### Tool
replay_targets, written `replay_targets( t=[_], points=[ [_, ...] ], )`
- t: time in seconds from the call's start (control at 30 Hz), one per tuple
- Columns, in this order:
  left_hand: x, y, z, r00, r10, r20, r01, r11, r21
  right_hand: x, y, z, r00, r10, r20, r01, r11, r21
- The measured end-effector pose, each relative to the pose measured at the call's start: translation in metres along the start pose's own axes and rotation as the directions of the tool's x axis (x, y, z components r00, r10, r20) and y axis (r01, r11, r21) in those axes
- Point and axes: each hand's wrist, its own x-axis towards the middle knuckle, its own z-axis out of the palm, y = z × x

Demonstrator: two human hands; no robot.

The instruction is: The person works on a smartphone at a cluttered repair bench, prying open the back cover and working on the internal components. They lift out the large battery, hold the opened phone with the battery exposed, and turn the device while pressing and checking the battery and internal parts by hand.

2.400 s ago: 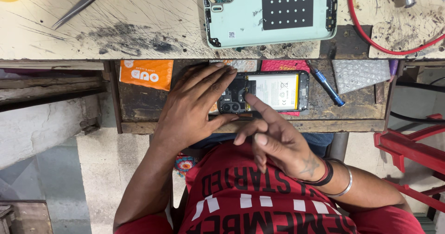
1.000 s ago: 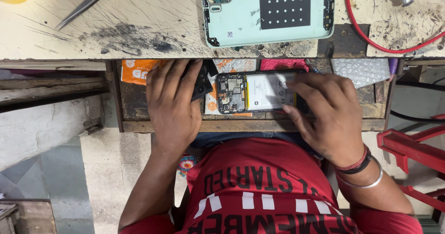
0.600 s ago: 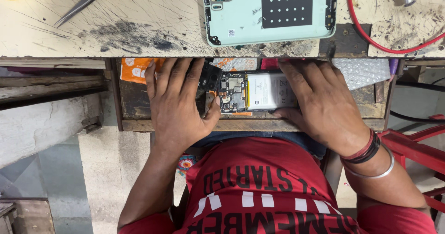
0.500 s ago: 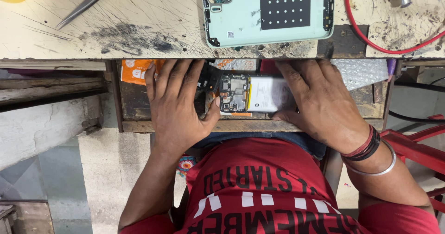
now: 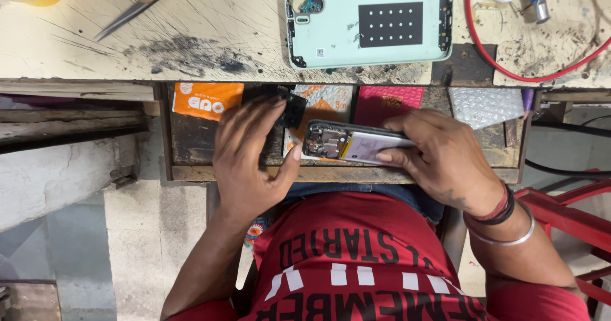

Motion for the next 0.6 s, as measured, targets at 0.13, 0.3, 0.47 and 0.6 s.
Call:
replay_targets(
  t=[0.13, 0.3, 0.47, 0.6],
  points=[
    [-0.013, 0.006, 0.010, 0.984, -0.068, -0.163, 0.007, 0.937, -0.350, -0.024, 0.001, 0.006, 0.942, 0.322, 0.095, -0.330, 0.842, 0.427],
    [-0.026, 0.036, 0.031, 0.984, -0.093, 0.153, 0.174, 0.692, -0.701, -0.042, -0.006, 0.036, 0.954, 0.287, 0.084, -0.228, 0.516, 0.826],
    [-0.013, 0.047, 0.039, 0.953, -0.102, 0.286, 0.269, 0.721, -0.639, -0.034, -0.024, 0.047, 0.952, 0.304, -0.034, -0.188, 0.671, 0.717],
    [-0.005, 0.043, 0.042, 0.917, -0.126, 0.379, 0.356, 0.689, -0.631, -0.025, -0.030, 0.027, 0.914, 0.030, -0.406, 0.034, 0.988, 0.150]
  ],
)
